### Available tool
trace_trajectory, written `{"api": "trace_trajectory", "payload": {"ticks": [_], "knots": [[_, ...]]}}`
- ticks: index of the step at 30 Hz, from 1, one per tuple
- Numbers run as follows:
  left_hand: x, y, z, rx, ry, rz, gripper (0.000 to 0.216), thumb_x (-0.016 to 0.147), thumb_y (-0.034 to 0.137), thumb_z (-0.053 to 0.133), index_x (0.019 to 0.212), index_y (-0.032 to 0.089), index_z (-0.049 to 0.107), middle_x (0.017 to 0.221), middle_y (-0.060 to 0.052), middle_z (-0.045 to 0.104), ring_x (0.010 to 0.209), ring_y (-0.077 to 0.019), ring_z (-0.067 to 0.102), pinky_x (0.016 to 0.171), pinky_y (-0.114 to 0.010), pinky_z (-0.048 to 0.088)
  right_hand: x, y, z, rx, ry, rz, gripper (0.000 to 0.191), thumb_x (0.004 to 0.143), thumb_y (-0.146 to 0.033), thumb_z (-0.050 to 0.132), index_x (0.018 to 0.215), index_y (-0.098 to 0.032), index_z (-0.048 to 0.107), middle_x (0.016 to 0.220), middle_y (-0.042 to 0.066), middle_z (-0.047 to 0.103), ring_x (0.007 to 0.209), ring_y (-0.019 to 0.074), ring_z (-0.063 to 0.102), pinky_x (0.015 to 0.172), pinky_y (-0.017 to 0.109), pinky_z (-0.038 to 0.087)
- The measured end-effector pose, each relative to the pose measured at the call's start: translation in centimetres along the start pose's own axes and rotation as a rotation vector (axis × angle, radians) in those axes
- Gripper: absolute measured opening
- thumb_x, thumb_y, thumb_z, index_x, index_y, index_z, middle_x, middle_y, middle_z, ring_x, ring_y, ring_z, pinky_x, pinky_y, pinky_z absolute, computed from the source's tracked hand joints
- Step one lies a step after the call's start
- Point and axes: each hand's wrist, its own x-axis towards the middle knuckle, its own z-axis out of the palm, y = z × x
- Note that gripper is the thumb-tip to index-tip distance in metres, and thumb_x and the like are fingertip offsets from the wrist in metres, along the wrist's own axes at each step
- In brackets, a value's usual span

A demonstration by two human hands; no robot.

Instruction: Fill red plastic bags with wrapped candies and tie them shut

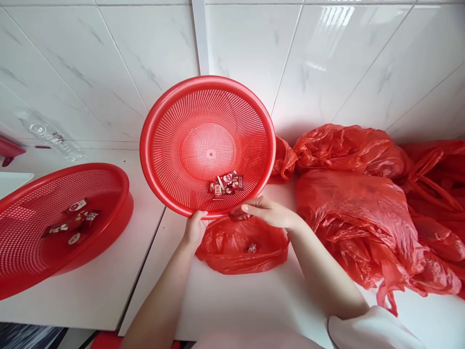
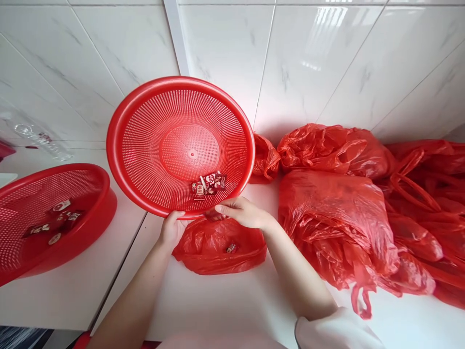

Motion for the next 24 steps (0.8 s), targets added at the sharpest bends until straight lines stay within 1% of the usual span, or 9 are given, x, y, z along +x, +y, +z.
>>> {"api": "trace_trajectory", "payload": {"ticks": [4, 6, 10, 12, 13, 16, 19, 22, 24], "knots": [[-0.1, -0.4, 0.1, 0.001, -0.001, -0.023, 0.036, 0.07, 0.016, 0.059, 0.105, 0.015, 0.067, 0.104, -0.008, 0.072, 0.109, -0.0305, 0.064, 0.095, -0.045, 0.048, 0.0, -0.3, 0.6, -0.408, 0.204, -0.122, 0.046, 0.098, -0.051, 0.038, 0.102, -0.019, 0.071, 0.104, 0.006, 0.073, 0.102, 0.0226, 0.067, 0.097, 0.041, 0.05], [-0.3, -0.9, 0.2, 0.015, -0.028, -0.073, 0.032, 0.071, 0.017, 0.058, 0.102, 0.014, 0.068, 0.103, -0.009, 0.073, 0.108, -0.031, 0.064, 0.094, -0.045, 0.049, 0.6, 0.2, 1.3, -0.573, 0.257, -0.211, 0.043, 0.099, -0.047, 0.036, 0.115, -0.021, 0.066, 0.12, 0.008, 0.067, 0.116, 0.0239, 0.06, 0.103, 0.043, 0.045], [-0.6, -1.8, 0.3, 0.053, -0.047, -0.133, 0.027, 0.071, 0.017, 0.059, 0.095, 0.014, 0.071, 0.101, -0.009, 0.074, 0.105, -0.0313, 0.065, 0.093, -0.043, 0.05, 2.0, 2.5, 2.6, -0.877, 0.209, -0.298, 0.067, 0.093, -0.054, 0.045, 0.148, -0.018, 0.033, 0.153, 0.016, 0.035, 0.144, 0.0284, 0.028, 0.117, 0.057, 0.016], [-0.6, -2.1, 0.3, 0.061, -0.023, -0.112, 0.029, 0.069, 0.016, 0.06, 0.096, 0.015, 0.071, 0.102, -0.008, 0.074, 0.105, -0.0309, 0.065, 0.093, -0.042, 0.05, 2.4, 3.5, 3.0, -0.979, 0.162, -0.305, 0.078, 0.088, -0.056, 0.053, 0.149, -0.015, 0.029, 0.152, 0.02, 0.034, 0.143, 0.0317, 0.028, 0.117, 0.062, 0.007], [-0.6, -2.1, 0.3, 0.056, -0.018, -0.098, 0.031, 0.069, 0.015, 0.06, 0.098, 0.015, 0.07, 0.104, -0.008, 0.073, 0.106, -0.0308, 0.065, 0.094, -0.042, 0.05, 2.4, 3.8, 3.0, -0.998, 0.146, -0.31, 0.076, 0.087, -0.052, 0.058, 0.148, -0.015, 0.033, 0.15, 0.02, 0.038, 0.141, 0.0318, 0.032, 0.117, 0.061, 0.01], [-0.4, -1.8, 0.3, 0.035, -0.034, -0.079, 0.035, 0.07, 0.016, 0.059, 0.103, 0.014, 0.069, 0.108, -0.009, 0.072, 0.108, -0.0315, 0.064, 0.095, -0.044, 0.049, 2.3, 3.6, 2.8, -0.951, 0.138, -0.339, 0.056, 0.085, -0.028, 0.065, 0.137, -0.019, 0.049, 0.138, 0.015, 0.051, 0.129, 0.0272, 0.047, 0.11, 0.048, 0.037], [-0.2, -1.3, 0.1, 0.021, -0.073, -0.109, 0.034, 0.072, 0.019, 0.057, 0.103, 0.012, 0.069, 0.108, -0.011, 0.072, 0.109, -0.0326, 0.064, 0.096, -0.047, 0.048, 2.0, 2.7, 2.5, -0.808, 0.15, -0.388, 0.031, 0.085, -0.015, 0.062, 0.115, -0.022, 0.065, 0.116, 0.01, 0.061, 0.11, 0.0222, 0.058, 0.094, 0.037, 0.049], [-0.1, -0.9, -0.2, 0.01, -0.103, -0.13, 0.034, 0.075, 0.021, 0.053, 0.103, 0.011, 0.069, 0.106, -0.013, 0.072, 0.11, -0.0331, 0.063, 0.097, -0.049, 0.046, 2.1, 2.3, 2.2, -0.499, 0.384, -0.38, 0.013, 0.087, -0.024, 0.062, 0.099, -0.022, 0.067, 0.098, 0.006, 0.065, 0.09, 0.0181, 0.063, 0.083, 0.034, 0.053], [0.0, -0.7, -0.3, 0.004, -0.084, -0.105, 0.036, 0.075, 0.02, 0.052, 0.106, 0.012, 0.068, 0.105, -0.012, 0.072, 0.11, -0.0324, 0.063, 0.098, -0.049, 0.045, 2.4, 2.3, 1.9, -0.15, 0.592, -0.322, 0.017, 0.085, -0.034, 0.065, 0.097, -0.021, 0.063, 0.091, 0.004, 0.066, 0.081, 0.0165, 0.065, 0.074, 0.032, 0.056]]}}
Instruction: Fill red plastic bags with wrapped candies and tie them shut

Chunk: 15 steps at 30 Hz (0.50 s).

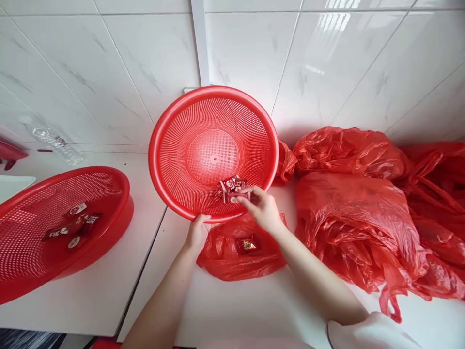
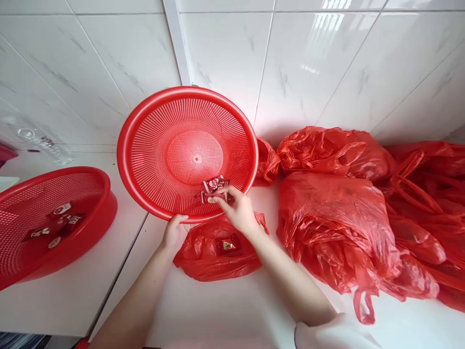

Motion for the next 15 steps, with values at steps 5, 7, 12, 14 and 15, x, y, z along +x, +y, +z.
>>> {"api": "trace_trajectory", "payload": {"ticks": [5, 7, 12, 14, 15], "knots": [[0.1, 0.46, 0.09, -0.005, 0.052, 0.094, 0.039, 0.073, 0.016, 0.055, 0.111, 0.016, 0.066, 0.108, -0.008, 0.071, 0.112, -0.0309, 0.062, 0.099, -0.048, 0.046, 0.82, 0.42, -0.73, 0.492, 0.151, 0.281, 0.034, 0.076, -0.042, 0.073, 0.101, -0.023, 0.061, 0.088, 0.0, 0.067, 0.067, 0.011, 0.065, 0.063, 0.026, 0.056], [0.07, 0.57, 0.22, -0.001, 0.05, 0.092, 0.038, 0.073, 0.017, 0.055, 0.11, 0.016, 0.065, 0.11, -0.009, 0.071, 0.114, -0.0315, 0.061, 0.098, -0.048, 0.046, 0.92, 0.41, -0.92, 0.486, 0.151, 0.252, 0.04, 0.07, -0.037, 0.079, 0.104, -0.022, 0.064, 0.095, 0.001, 0.07, 0.076, 0.0117, 0.066, 0.074, 0.028, 0.056], [-0.03, 0.61, 0.43, -0.009, 0.041, 0.115, 0.037, 0.074, 0.016, 0.054, 0.11, 0.016, 0.065, 0.11, -0.009, 0.071, 0.114, -0.0311, 0.061, 0.098, -0.047, 0.046, 0.67, 0.23, -0.73, 0.314, 0.128, 0.144, 0.041, 0.066, -0.034, 0.082, 0.102, -0.019, 0.067, 0.097, 0.005, 0.073, 0.087, 0.0178, 0.068, 0.085, 0.034, 0.053], [-0.07, 0.58, 0.46, -0.012, 0.03, 0.126, 0.037, 0.074, 0.015, 0.053, 0.11, 0.016, 0.066, 0.108, -0.008, 0.071, 0.114, -0.0308, 0.061, 0.099, -0.047, 0.046, 0.5, 0.23, -0.54, 0.267, 0.116, 0.114, 0.038, 0.068, -0.035, 0.081, 0.099, -0.018, 0.067, 0.095, 0.006, 0.073, 0.084, 0.0185, 0.068, 0.083, 0.034, 0.053], [-0.09, 0.56, 0.46, -0.013, 0.022, 0.125, 0.037, 0.075, 0.015, 0.053, 0.11, 0.016, 0.066, 0.108, -0.008, 0.071, 0.114, -0.0307, 0.061, 0.099, -0.047, 0.045, 0.41, 0.24, -0.47, 0.245, 0.11, 0.1, 0.037, 0.069, -0.035, 0.08, 0.099, -0.018, 0.067, 0.094, 0.006, 0.073, 0.083, 0.0185, 0.068, 0.082, 0.034, 0.053]]}}
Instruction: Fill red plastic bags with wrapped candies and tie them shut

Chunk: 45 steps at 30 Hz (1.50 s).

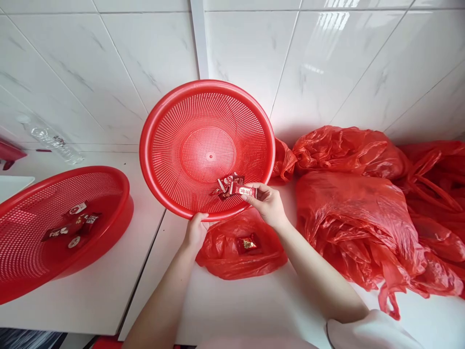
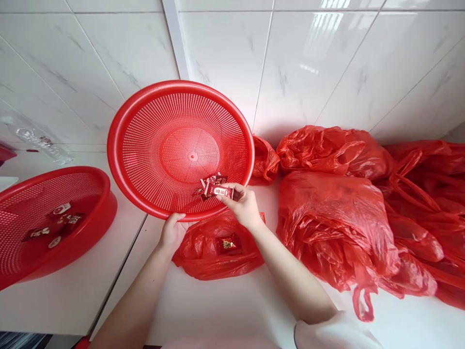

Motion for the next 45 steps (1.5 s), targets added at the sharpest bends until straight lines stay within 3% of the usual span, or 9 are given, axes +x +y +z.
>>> {"api": "trace_trajectory", "payload": {"ticks": [6, 12, 18, 21, 24, 26, 31, 38, 45], "knots": [[0.1, -0.2, -0.4, 0.003, 0.034, -0.009, 0.04, 0.074, 0.016, 0.056, 0.112, 0.016, 0.065, 0.108, -0.009, 0.071, 0.112, -0.0308, 0.061, 0.098, -0.048, 0.045, -0.5, -0.8, -0.3, -0.249, -0.052, -0.046, 0.033, 0.077, -0.04, 0.074, 0.1, -0.017, 0.067, 0.091, 0.006, 0.072, 0.077, 0.017, 0.064, 0.074, 0.03, 0.05], [0.3, -0.3, -0.7, 0.016, -0.002, -0.062, 0.042, 0.075, 0.018, 0.055, 0.115, 0.014, 0.064, 0.108, -0.01, 0.071, 0.112, -0.0309, 0.062, 0.099, -0.048, 0.045, -0.9, -3.1, -1.3, -0.549, -0.628, 0.01, 0.035, 0.091, -0.047, 0.055, 0.079, -0.017, 0.07, 0.074, 0.003, 0.07, 0.066, 0.0153, 0.061, 0.065, 0.028, 0.047], [-0.3, -0.7, 0.1, 0.029, -0.028, -0.127, 0.04, 0.074, 0.019, 0.056, 0.112, 0.013, 0.066, 0.104, -0.011, 0.072, 0.108, -0.0314, 0.064, 0.096, -0.047, 0.047, -0.8, -1.2, -0.3, -0.828, -0.426, -0.293, 0.034, 0.096, -0.041, 0.046, 0.114, -0.018, 0.064, 0.115, 0.012, 0.065, 0.105, 0.0219, 0.062, 0.091, 0.037, 0.048], [-1.0, -1.5, 0.7, 0.059, -0.059, -0.168, 0.035, 0.074, 0.02, 0.057, 0.107, 0.015, 0.068, 0.1, -0.009, 0.073, 0.106, -0.0306, 0.064, 0.093, -0.044, 0.049, -0.9, 0.7, 0.5, -0.925, -0.445, -0.371, 0.051, 0.096, -0.04, 0.047, 0.141, -0.016, 0.043, 0.141, 0.016, 0.049, 0.132, 0.0257, 0.045, 0.111, 0.048, 0.032], [-1.6, -2.6, 0.9, 0.136, -0.038, -0.187, 0.032, 0.074, 0.022, 0.059, 0.104, 0.017, 0.068, 0.097, -0.007, 0.073, 0.105, -0.0297, 0.064, 0.089, -0.041, 0.05, -1.2, 2.0, 1.2, -1.07, -0.422, -0.343, 0.048, 0.098, -0.031, 0.042, 0.143, -0.012, 0.041, 0.136, 0.018, 0.054, 0.127, 0.0282, 0.049, 0.113, 0.056, 0.021], [-1.8, -3.2, 0.8, 0.203, 0.0, -0.177, 0.028, 0.073, 0.024, 0.061, 0.1, 0.017, 0.068, 0.095, -0.007, 0.072, 0.104, -0.0299, 0.063, 0.088, -0.04, 0.05, -1.4, 2.2, 1.4, -1.085, -0.43, -0.306, 0.039, 0.097, -0.023, 0.042, 0.133, -0.013, 0.053, 0.125, 0.016, 0.062, 0.117, 0.0268, 0.056, 0.109, 0.052, 0.03], [-1.4, -2.7, 0.5, 0.221, 0.027, -0.119, 0.025, 0.075, 0.022, 0.06, 0.098, 0.018, 0.069, 0.099, -0.007, 0.072, 0.107, -0.0304, 0.063, 0.09, -0.041, 0.049, -1.1, 1.7, 1.1, -0.761, -0.461, -0.204, 0.025, 0.091, -0.024, 0.055, 0.112, -0.018, 0.067, 0.107, 0.01, 0.068, 0.101, 0.0208, 0.061, 0.094, 0.037, 0.046], [-0.5, -0.6, 0.8, 0.059, 0.039, -0.078, 0.043, 0.069, 0.019, 0.059, 0.111, 0.014, 0.066, 0.105, -0.011, 0.072, 0.111, -0.0328, 0.062, 0.096, -0.049, 0.047, 0.2, 0.5, -0.1, 0.3, -0.263, 0.397, 0.035, 0.08, -0.039, 0.069, 0.108, -0.019, 0.065, 0.097, 0.006, 0.071, 0.087, 0.0187, 0.069, 0.071, 0.029, 0.058], [0.0, -0.1, 0.3, 0.036, 0.043, -0.068, 0.041, 0.07, 0.021, 0.058, 0.11, 0.013, 0.066, 0.108, -0.012, 0.071, 0.113, -0.0339, 0.061, 0.098, -0.052, 0.045, 0.4, -0.5, -0.8, 0.46, -0.23, 0.519, 0.024, 0.081, -0.035, 0.07, 0.092, -0.014, 0.07, 0.094, 0.009, 0.074, 0.082, 0.0161, 0.072, 0.075, 0.025, 0.06]]}}
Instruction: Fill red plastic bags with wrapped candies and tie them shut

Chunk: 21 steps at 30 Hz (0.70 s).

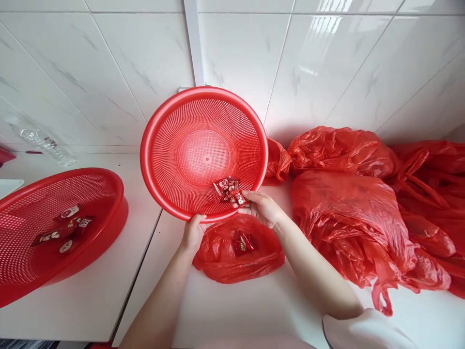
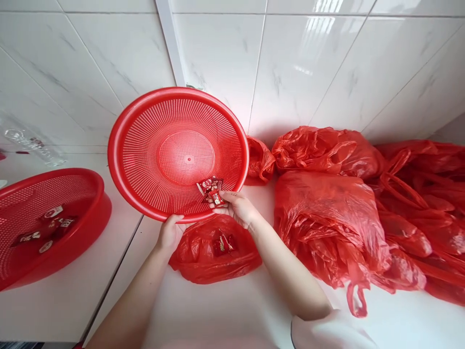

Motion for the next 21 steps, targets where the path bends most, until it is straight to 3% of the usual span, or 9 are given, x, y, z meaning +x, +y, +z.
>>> {"api": "trace_trajectory", "payload": {"ticks": [4, 11, 15, 18, 21], "knots": [[0.0, 0.1, -0.1, 0.004, -0.009, 0.041, 0.04, 0.072, 0.018, 0.058, 0.111, 0.015, 0.066, 0.112, -0.011, 0.07, 0.115, -0.0325, 0.06, 0.099, -0.051, 0.045, -0.4, -0.2, 0.2, -0.09, -0.056, -0.003, 0.03, 0.073, -0.031, 0.078, 0.098, -0.014, 0.072, 0.101, 0.008, 0.074, 0.09, 0.0148, 0.071, 0.085, 0.025, 0.058], [0.0, -0.2, -0.3, 0.018, -0.033, 0.053, 0.038, 0.075, 0.018, 0.056, 0.112, 0.016, 0.066, 0.109, -0.01, 0.071, 0.116, -0.032, 0.06, 0.099, -0.05, 0.046, -0.7, -0.3, 0.3, -0.217, -0.065, -0.055, 0.033, 0.072, -0.037, 0.078, 0.099, -0.018, 0.073, 0.102, 0.006, 0.073, 0.091, 0.0156, 0.07, 0.088, 0.029, 0.055], [0.0, -0.3, -0.4, 0.01, -0.01, 0.065, 0.039, 0.074, 0.017, 0.057, 0.112, 0.016, 0.066, 0.109, -0.009, 0.071, 0.114, -0.0315, 0.061, 0.1, -0.05, 0.045, -1.0, -0.5, 0.3, -0.415, -0.088, -0.086, 0.033, 0.079, -0.043, 0.071, 0.099, -0.017, 0.072, 0.093, 0.004, 0.073, 0.081, 0.0134, 0.067, 0.079, 0.028, 0.054], [0.1, -0.4, -0.3, 0.017, -0.006, 0.021, 0.036, 0.073, 0.02, 0.058, 0.107, 0.013, 0.068, 0.107, -0.012, 0.072, 0.111, -0.0335, 0.062, 0.098, -0.051, 0.046, -1.4, -0.4, 0.3, -0.624, -0.192, 0.009, 0.038, 0.087, -0.05, 0.058, 0.099, -0.017, 0.071, 0.09, 0.004, 0.072, 0.077, 0.0145, 0.066, 0.069, 0.027, 0.055], [0.1, -0.5, -0.3, 0.019, -0.01, 0.006, 0.036, 0.073, 0.021, 0.058, 0.106, 0.013, 0.068, 0.106, -0.012, 0.072, 0.111, -0.0339, 0.063, 0.097, -0.051, 0.047, -1.3, 0.1, 0.4, -0.823, -0.113, -0.071, 0.041, 0.092, -0.052, 0.048, 0.106, -0.02, 0.068, 0.097, 0.005, 0.072, 0.078, 0.0168, 0.067, 0.071, 0.031, 0.055]]}}
